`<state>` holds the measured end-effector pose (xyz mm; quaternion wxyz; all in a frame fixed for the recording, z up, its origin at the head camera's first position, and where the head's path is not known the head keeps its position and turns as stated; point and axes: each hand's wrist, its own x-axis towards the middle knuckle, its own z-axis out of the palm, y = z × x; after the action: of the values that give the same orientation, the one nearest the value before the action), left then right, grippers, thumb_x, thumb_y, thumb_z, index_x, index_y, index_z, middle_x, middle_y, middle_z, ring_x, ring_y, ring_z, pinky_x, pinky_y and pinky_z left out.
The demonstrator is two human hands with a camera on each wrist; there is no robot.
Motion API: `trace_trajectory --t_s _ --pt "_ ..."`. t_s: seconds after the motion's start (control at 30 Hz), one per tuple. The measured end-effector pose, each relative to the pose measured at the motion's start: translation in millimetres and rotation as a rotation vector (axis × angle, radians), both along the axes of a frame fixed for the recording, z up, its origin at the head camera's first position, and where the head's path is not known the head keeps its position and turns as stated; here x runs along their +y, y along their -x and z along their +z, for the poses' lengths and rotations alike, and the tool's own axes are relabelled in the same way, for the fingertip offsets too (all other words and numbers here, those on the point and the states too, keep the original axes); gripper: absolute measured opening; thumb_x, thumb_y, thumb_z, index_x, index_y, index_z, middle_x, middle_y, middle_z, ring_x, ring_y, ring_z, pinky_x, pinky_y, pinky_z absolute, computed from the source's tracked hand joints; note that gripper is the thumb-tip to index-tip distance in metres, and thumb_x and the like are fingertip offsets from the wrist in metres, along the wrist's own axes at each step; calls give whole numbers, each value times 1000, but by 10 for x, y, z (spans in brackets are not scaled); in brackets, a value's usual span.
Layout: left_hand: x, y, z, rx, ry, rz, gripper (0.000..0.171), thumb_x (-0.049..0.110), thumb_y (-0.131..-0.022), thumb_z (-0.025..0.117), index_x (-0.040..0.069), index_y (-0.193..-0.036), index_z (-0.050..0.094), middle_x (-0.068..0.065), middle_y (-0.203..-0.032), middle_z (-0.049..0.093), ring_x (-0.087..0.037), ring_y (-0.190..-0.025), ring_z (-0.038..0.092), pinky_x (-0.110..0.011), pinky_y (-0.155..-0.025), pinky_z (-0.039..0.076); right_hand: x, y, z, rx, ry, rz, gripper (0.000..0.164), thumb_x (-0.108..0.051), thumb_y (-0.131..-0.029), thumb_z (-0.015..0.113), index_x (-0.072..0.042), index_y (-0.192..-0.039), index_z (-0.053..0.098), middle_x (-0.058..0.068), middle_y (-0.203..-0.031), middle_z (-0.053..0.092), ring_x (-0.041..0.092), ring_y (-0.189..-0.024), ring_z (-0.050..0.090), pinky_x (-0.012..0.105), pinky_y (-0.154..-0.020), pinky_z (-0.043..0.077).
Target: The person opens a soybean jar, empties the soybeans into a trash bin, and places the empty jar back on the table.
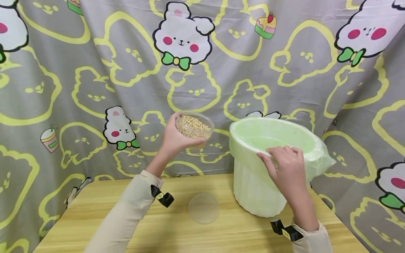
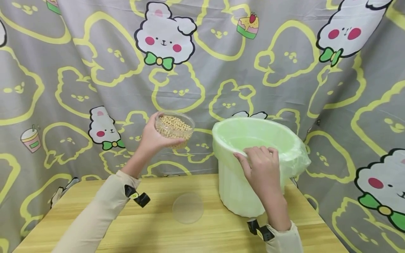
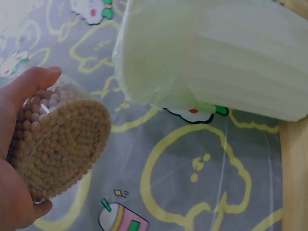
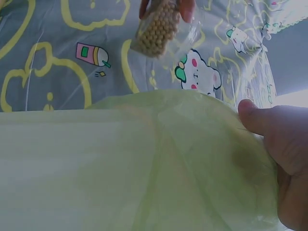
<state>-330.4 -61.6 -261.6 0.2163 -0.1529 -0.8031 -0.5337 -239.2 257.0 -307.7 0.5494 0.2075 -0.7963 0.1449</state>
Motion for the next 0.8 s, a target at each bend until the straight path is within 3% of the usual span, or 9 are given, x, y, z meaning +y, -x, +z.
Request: trace_trajectory --t_s 0.4,0.8 --pt "398 112 319 93 244 17 129 44 -50 100 15 -157 34 -8 -154 45 -26 -137 47 -49 -114 44 -60 -46 13 -25 1 49 62 -55 -104 45 1 -90 70 15 -78 71 32 -68 56 56 -82 40" --pt "701 122 487 123 443 101 132 45 -46 101 15 -156 36 -6 -155 45 -26 -142 43 -47 -114 44 -104 -47 5 -7 -2 53 61 -53 -105 46 0 -88 70 14 -76 70 33 -68 57 56 -82 40"
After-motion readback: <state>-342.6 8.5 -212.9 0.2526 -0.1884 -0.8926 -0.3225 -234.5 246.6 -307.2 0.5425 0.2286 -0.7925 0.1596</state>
